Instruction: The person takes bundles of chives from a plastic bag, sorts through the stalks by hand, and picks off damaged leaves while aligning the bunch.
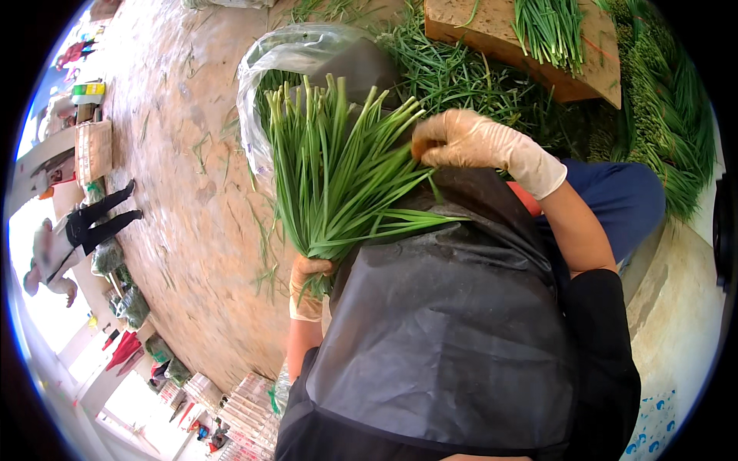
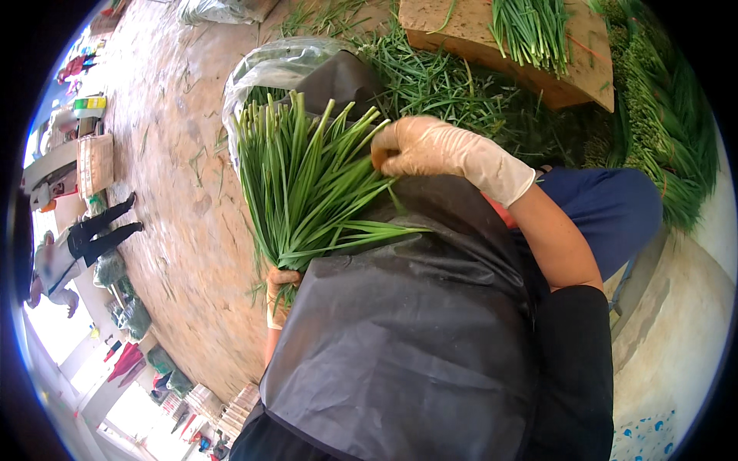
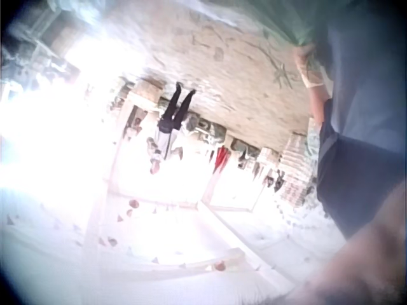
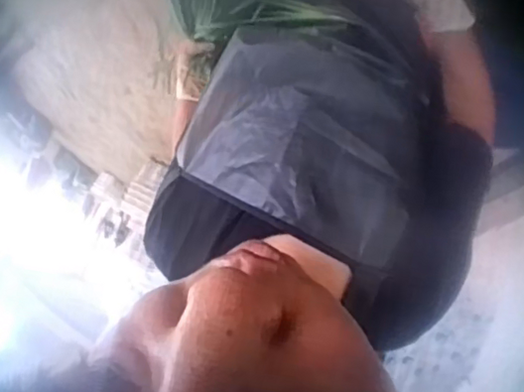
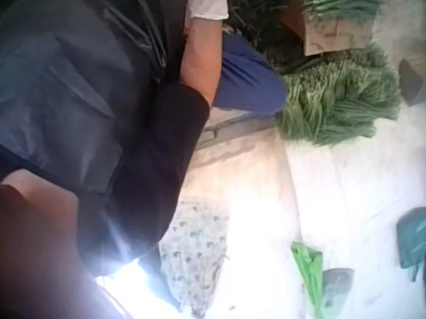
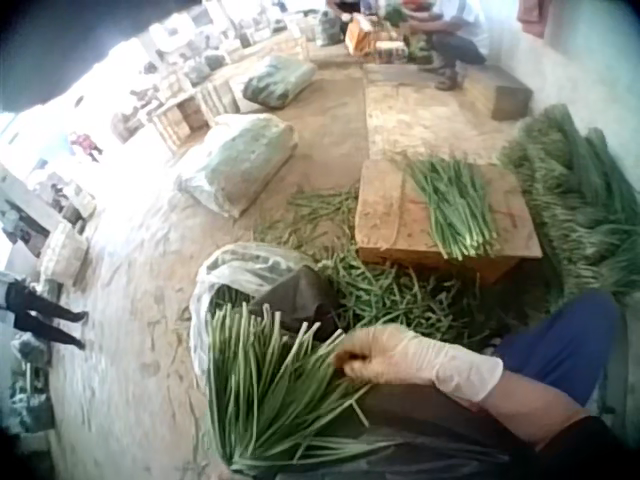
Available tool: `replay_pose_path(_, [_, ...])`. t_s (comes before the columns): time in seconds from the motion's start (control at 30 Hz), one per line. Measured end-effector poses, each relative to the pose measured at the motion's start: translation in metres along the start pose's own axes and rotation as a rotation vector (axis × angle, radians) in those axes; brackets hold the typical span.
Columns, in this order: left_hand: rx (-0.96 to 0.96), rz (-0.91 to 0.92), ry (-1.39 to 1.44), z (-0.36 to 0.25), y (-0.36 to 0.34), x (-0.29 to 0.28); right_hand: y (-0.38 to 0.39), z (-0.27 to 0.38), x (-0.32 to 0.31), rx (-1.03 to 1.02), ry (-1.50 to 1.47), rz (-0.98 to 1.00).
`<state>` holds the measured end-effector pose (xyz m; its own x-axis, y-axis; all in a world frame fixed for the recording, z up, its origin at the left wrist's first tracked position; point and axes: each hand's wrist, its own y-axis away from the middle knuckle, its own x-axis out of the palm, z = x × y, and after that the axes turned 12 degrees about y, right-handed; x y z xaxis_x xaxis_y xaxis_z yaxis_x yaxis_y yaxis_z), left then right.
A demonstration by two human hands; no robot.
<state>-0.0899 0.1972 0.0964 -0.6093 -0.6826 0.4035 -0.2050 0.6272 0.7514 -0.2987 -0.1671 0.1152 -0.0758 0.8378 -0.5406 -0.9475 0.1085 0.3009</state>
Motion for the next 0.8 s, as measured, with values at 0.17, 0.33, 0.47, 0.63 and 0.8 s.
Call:
replay_pose_path(0.17, [0.004, 0.020, -0.015, -0.013, -0.007, 0.020, -0.024, 0.029, -0.038, -0.093, 0.338, -0.826])
replay_pose_path(0.33, [0.034, 0.044, -0.026, -0.028, -0.015, 0.038, -0.064, 0.036, -0.013, 0.108, 0.326, -0.238])
replay_pose_path(0.47, [0.007, 0.031, -0.027, -0.019, -0.014, 0.025, -0.042, 0.027, -0.015, 0.082, -0.241, -0.259])
replay_pose_path(0.63, [-0.026, 0.017, -0.006, -0.004, -0.014, 0.019, -0.035, 0.032, 0.007, 0.311, 0.146, -0.116])
replay_pose_path(0.8, [-0.030, 0.022, 0.002, -0.006, -0.021, 0.027, -0.038, 0.035, 0.002, 0.266, 0.124, -0.127])
